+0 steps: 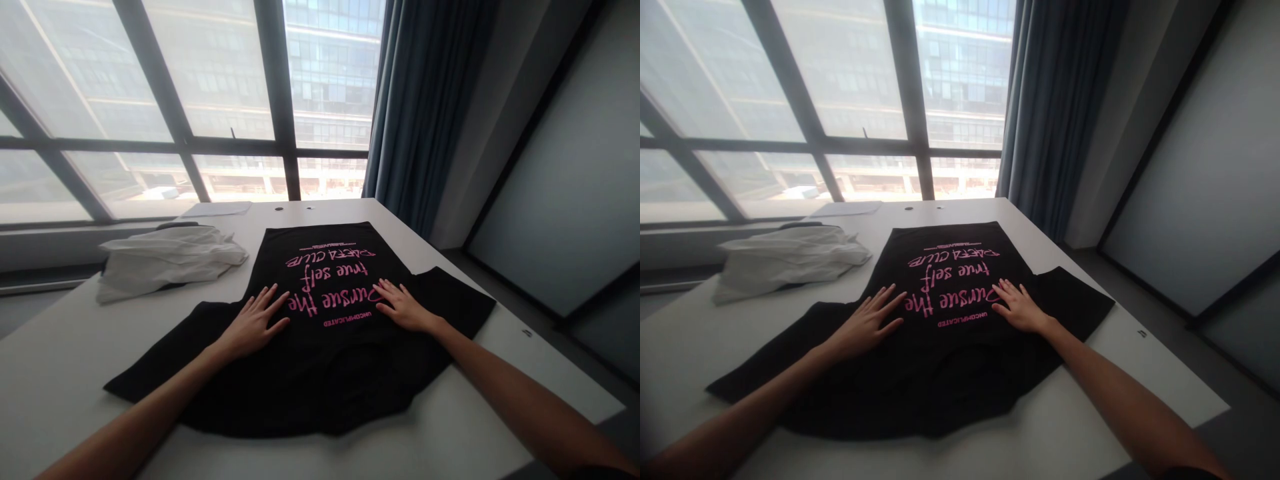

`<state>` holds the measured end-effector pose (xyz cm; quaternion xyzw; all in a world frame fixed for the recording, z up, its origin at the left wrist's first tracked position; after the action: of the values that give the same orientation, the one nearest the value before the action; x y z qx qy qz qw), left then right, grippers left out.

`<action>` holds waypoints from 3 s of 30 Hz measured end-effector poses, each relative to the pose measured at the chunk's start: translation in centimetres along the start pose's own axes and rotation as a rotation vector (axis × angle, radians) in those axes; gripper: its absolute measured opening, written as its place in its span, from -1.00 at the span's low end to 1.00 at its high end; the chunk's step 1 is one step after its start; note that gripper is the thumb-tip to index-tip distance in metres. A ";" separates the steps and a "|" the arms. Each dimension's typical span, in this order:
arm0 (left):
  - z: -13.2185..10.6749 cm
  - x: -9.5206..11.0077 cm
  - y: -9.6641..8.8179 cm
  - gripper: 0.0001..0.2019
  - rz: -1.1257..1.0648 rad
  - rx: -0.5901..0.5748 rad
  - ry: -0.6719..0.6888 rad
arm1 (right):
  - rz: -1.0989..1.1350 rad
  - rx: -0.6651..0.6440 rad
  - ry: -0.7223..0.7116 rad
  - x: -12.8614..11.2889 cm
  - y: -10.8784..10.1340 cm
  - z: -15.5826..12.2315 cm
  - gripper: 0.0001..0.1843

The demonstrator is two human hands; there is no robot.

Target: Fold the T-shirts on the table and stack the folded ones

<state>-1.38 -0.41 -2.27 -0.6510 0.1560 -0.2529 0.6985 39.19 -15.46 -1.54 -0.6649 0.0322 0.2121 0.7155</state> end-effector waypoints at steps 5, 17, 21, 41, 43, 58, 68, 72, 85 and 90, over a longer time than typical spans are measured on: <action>0.0 -0.2 0.4 -0.20 0.057 -0.020 -0.084 | -0.083 0.256 0.144 1.1 -0.3 0.2 -0.24; -1.4 3.1 -2.4 -0.30 -0.045 0.086 0.112 | -0.125 0.247 0.022 -0.5 0.1 0.2 -0.32; -3.7 6.4 -3.1 -0.37 -0.123 -0.052 0.353 | -0.039 0.113 -0.204 -3.0 0.5 -0.1 -0.31; -5.9 8.1 -3.3 -0.25 -0.182 -0.302 0.550 | 0.101 -0.198 -0.526 -9.1 1.2 -1.7 -0.26; -6.0 8.2 -3.4 -0.25 -0.181 -0.305 0.538 | 0.079 -0.145 -0.515 -8.8 1.0 -1.5 -0.29; -6.1 8.3 -3.5 -0.28 -0.167 -0.300 0.543 | -0.043 0.082 -0.137 -5.3 3.2 -0.3 -0.33; -7.0 8.8 -3.8 -0.29 -0.158 -0.327 0.526 | -0.083 0.255 -0.218 -2.8 5.5 -0.2 -0.39; -7.1 8.7 -3.6 -0.31 -0.157 -0.328 0.519 | -0.078 0.257 -0.245 -1.9 6.3 0.0 -0.39; -6.6 8.6 -3.4 -0.30 -0.171 -0.342 0.524 | -0.041 0.146 -0.238 -3.5 5.1 -0.2 -0.37; -6.7 8.6 -3.5 -0.31 -0.180 -0.341 0.518 | -0.027 0.167 -0.256 -3.9 4.8 -0.2 -0.38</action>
<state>1.55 -10.84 1.47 -0.6839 0.3108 -0.4412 0.4910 34.07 -16.56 -4.79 -0.5710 -0.0508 0.2819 0.7694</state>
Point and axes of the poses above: each hand's wrist, its own z-axis towards the middle knuckle, its own y-axis out of the palm, x = y × z, the point moved 1 cm from there along z, towards the middle knuckle, and after that the axes turned 12 degrees about -y, right-handed, at the moved point
